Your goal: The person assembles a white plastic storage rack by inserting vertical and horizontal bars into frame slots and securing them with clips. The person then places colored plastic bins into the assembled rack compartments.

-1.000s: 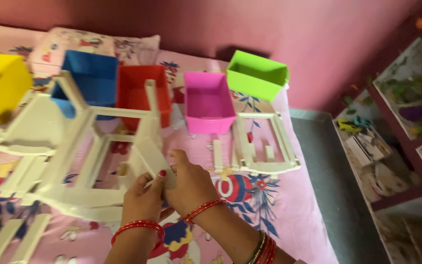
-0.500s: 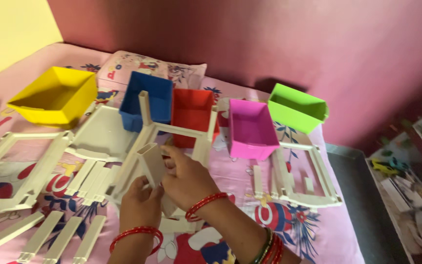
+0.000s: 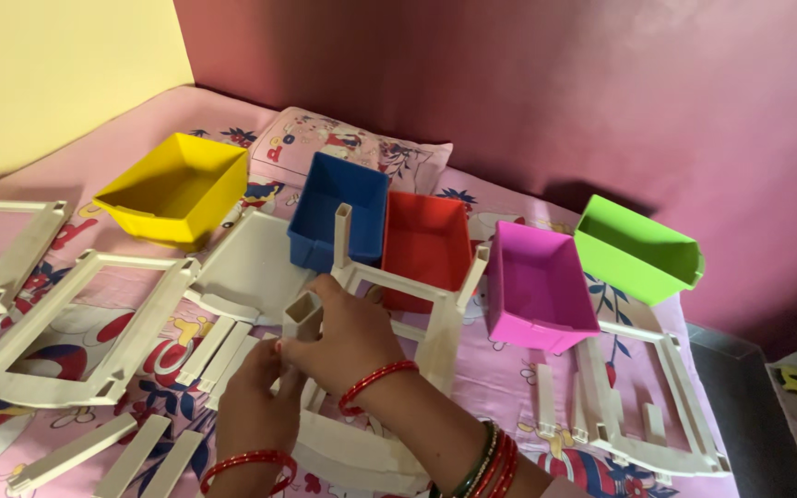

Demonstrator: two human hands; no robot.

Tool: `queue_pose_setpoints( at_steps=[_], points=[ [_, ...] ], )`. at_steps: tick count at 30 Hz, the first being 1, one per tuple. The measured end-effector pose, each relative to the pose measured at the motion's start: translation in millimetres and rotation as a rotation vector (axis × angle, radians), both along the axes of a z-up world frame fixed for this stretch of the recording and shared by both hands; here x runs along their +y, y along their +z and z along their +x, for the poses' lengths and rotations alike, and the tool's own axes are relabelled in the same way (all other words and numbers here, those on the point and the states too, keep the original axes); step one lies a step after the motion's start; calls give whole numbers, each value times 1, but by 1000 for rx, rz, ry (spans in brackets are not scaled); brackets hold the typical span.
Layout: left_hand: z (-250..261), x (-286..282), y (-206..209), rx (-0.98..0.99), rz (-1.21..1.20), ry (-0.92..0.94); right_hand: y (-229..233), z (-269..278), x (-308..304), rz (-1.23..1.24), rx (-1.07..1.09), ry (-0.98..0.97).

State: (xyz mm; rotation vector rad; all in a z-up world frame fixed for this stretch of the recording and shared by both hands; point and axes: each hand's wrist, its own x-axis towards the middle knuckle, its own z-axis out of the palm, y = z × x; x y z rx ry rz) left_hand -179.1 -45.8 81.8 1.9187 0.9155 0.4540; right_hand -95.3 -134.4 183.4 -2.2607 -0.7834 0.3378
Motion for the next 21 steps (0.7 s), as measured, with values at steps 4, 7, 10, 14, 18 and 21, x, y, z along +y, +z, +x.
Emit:
queue_pose_setpoints(
  at_steps=[4, 7, 10, 14, 18, 21],
  points=[
    [1, 15, -28, -53, 46, -13, -12, 1, 8, 0, 25, 30],
    [-2, 21, -43, 22, 38, -18, -16, 0, 12, -40, 35, 31],
    [-4, 26, -53, 298, -59, -51, -19, 1, 15, -152, 99, 49],
    [1, 31, -64, 661, -24, -198, -30, -1, 14, -219, 357, -46],
    [-2, 31, -87, 736, -31, -270, -52, -7, 7, -133, 136, 11],
    [-7, 32, -104, 670, -30, -347, -65, -8, -1, -188, 129, 3]
  ],
)
